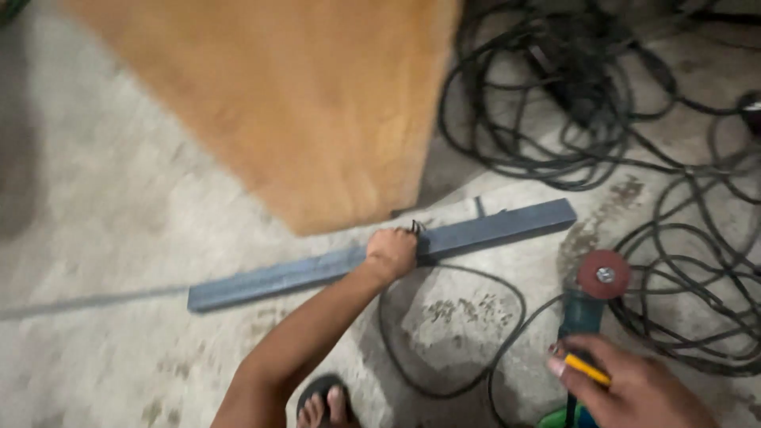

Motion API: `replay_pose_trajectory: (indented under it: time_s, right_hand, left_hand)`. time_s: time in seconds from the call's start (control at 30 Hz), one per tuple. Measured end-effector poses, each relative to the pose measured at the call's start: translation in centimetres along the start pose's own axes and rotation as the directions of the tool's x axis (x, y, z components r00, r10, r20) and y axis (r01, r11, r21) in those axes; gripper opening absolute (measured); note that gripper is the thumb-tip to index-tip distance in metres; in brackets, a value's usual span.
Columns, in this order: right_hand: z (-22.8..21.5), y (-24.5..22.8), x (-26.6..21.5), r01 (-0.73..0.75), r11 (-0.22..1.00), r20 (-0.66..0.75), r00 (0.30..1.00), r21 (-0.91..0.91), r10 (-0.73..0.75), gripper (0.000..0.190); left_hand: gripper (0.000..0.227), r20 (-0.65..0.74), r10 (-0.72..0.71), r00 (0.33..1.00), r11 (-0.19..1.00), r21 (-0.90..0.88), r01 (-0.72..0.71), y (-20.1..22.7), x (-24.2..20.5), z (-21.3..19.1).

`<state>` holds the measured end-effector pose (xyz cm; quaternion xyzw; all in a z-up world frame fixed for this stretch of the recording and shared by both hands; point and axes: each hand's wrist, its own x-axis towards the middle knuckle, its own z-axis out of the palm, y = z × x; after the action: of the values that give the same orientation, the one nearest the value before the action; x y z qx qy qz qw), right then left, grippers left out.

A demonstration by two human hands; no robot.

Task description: Measuring a metal square tube with a tape measure, marking it with a pencil, and cutting it using an angle grinder.

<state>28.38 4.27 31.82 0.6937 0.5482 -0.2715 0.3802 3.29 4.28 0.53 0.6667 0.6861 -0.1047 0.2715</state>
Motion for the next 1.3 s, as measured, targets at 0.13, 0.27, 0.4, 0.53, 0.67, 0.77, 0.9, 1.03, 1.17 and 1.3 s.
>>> replay_pose_trajectory:
  time_s: [0.13, 0.27, 0.4, 0.53, 0.67, 0.77, 0.9, 1.03, 1.17, 1.3]
  right_hand:
    - [0.0, 1.5, 0.0, 0.087, 0.993, 0.144, 0.987, -0.076, -0.075, 0.041]
    - [2.6, 4.6, 2.0, 0.248, 0.969, -0.066, 0.967, 0.018, -0.246, 0.039]
    - [0.7, 2.2, 3.6, 0.395, 0.899, -0.029, 0.917, 0.188, -0.397, 0.023]
    - [3.4, -3.7, 12.2, 0.712, 0.297, -0.432, 0.648, 0.636, -0.627, 0.02]
    - [4.9, -9.6, 11.0, 0.484, 0.296, -0.119, 0.657, 0.824, -0.744, 0.035]
    - [9.6, -9.7, 14.3, 0.48, 0.127, -0.192, 0.56, 0.868, -0.806, 0.026]
    - [11.6, -9.1, 14.2, 0.322, 0.064, -0.134, 0.555, 0.945, -0.821, 0.021]
    - [14.7, -8.2, 15.0, 0.186, 0.003, -0.131, 0.704, 0.983, -0.698, 0.012]
    - [13.8, -3.7, 25.7, 0.196, 0.029, -0.173, 0.917, 0.98, -0.359, 0.022]
    - [1.7, 1.9, 24.4, 0.147, -0.447, -0.287, 0.922, 0.882, -0.262, 0.007]
  left_hand:
    - [0.028, 0.075, -0.014, 0.997, 1.0, -0.009, 0.015, 1.0, 0.0, 0.0]
    - [0.057, 0.049, 0.077, 0.996, 0.996, -0.055, -0.074, 1.8, -4.5, -4.1]
    - [0.079, 0.221, 0.087, 0.971, 0.887, -0.46, 0.025, 4.5, -11.6, -16.1]
    - [0.079, 0.123, 0.147, 0.982, 0.754, -0.656, -0.031, 5.6, -12.2, -20.7]
    - [0.094, 0.184, 0.017, 0.983, 0.635, -0.761, 0.132, 5.9, -10.9, -19.8]
    - [0.084, 0.256, 0.09, 0.963, 0.578, -0.801, 0.158, 4.8, -10.7, -14.5]
    - [0.086, 0.305, 0.144, 0.942, 0.501, -0.843, 0.196, 5.1, -10.4, -11.9]
    - [0.066, 0.205, 0.318, 0.926, 0.449, -0.893, 0.044, 3.9, -9.6, -7.2]
    - [0.038, 0.083, 0.251, 0.964, 0.403, -0.915, -0.026, 1.3, -11.4, -8.2]
    - [0.028, 0.131, 0.266, 0.955, 0.501, -0.865, -0.021, -5.9, -11.5, -5.5]
